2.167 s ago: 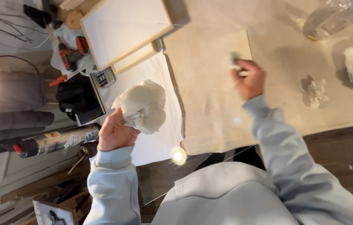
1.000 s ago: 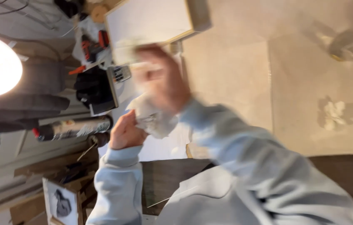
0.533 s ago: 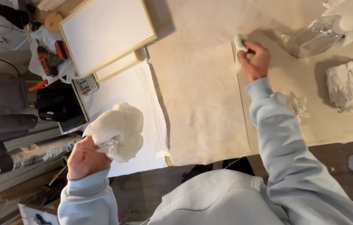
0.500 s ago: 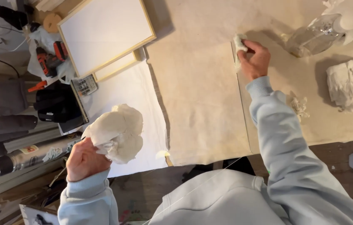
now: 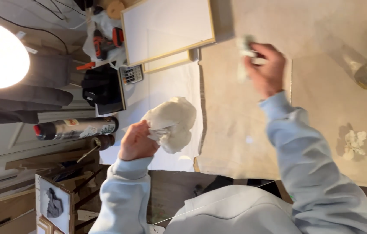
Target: Cleaning a pane of glass with spray cleaner and paper towels on a workbench.
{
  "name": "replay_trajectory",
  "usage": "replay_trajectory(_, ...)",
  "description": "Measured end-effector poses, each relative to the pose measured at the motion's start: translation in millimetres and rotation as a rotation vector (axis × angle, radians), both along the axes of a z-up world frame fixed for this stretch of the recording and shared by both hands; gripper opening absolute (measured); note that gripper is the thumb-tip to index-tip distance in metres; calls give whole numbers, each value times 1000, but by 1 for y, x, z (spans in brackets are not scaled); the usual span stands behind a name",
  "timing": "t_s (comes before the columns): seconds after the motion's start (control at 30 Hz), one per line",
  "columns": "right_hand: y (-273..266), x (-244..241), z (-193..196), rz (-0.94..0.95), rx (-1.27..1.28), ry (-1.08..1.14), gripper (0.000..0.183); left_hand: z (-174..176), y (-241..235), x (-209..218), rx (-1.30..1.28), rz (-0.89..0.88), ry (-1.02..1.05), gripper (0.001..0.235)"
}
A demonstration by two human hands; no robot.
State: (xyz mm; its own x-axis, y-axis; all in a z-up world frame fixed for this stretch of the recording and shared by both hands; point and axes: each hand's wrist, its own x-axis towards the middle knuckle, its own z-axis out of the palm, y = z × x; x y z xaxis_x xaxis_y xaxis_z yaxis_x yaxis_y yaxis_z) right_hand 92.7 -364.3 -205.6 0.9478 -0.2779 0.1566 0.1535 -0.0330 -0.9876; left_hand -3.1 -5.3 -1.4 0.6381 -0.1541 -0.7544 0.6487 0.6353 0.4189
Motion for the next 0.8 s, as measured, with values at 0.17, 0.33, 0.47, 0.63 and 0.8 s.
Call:
replay_trajectory(0.17,152,53,182,89,68,-393,32,-4,7,-17,-259,-219,-407,48)
replay_trajectory(0.33,177,37,266,203,101,-400,35,-3,8,-12,-298,-238,-439,44)
replay_trajectory(0.47,69,-12,179,302,529,-126,40,-21,32,-35,536,-337,-693,44)
replay_trajectory(0.63,-93,-109,4,-109,789,356,40,-1,12,-18,-13,-56,-303,56)
replay_trajectory(0.8,-160,-168,-105,-322,354,441,43,9,14,-16,44,-156,-376,57)
